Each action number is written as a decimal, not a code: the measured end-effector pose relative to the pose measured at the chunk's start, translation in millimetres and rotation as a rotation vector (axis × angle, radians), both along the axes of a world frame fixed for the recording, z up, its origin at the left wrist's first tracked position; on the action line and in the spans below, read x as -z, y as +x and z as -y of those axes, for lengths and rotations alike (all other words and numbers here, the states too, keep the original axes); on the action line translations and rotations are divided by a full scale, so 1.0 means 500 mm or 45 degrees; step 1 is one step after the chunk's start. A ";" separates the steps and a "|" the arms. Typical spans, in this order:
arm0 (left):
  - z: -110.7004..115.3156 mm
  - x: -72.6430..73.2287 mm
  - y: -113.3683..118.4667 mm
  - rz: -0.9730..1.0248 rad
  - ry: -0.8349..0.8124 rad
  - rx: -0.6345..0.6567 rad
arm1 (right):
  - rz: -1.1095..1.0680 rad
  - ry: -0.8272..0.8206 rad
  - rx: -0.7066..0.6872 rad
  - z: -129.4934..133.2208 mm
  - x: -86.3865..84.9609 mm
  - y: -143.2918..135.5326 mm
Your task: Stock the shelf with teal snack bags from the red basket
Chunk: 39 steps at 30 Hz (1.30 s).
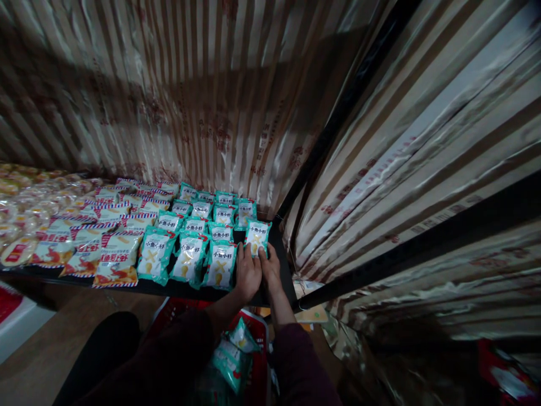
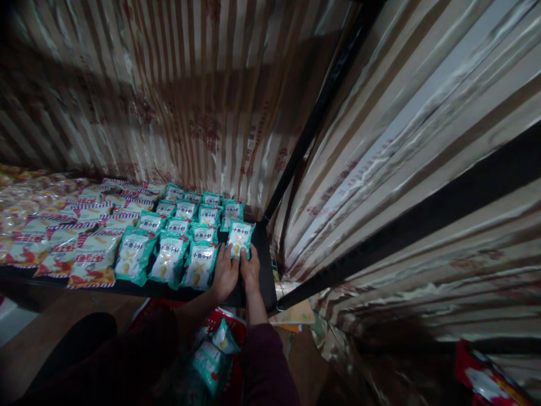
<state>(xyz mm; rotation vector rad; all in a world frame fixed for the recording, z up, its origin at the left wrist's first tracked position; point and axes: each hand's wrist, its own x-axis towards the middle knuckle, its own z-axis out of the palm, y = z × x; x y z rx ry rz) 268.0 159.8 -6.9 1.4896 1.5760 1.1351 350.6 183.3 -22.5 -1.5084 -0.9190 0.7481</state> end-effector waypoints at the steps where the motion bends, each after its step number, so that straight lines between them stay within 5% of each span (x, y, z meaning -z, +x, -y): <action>1: -0.010 -0.005 0.002 0.001 -0.009 -0.004 | 0.005 -0.003 -0.002 -0.014 0.000 0.000; 9: -0.083 -0.018 0.012 0.022 -0.033 -0.080 | -0.089 0.038 -0.093 -0.104 0.003 -0.001; 18: -0.122 -0.012 0.018 -0.013 0.017 -0.142 | -0.068 0.080 -0.197 -0.147 0.008 -0.017; 28: -0.159 0.025 0.016 -0.087 0.079 -0.095 | 0.465 0.028 -0.209 -0.179 0.059 0.000; 33: -0.160 0.017 0.016 -0.107 0.153 -0.029 | 0.917 0.075 -0.086 -0.195 0.083 0.020; 39: -0.148 -0.002 0.013 -0.106 0.245 0.075 | 0.982 0.167 -0.206 -0.210 0.086 0.008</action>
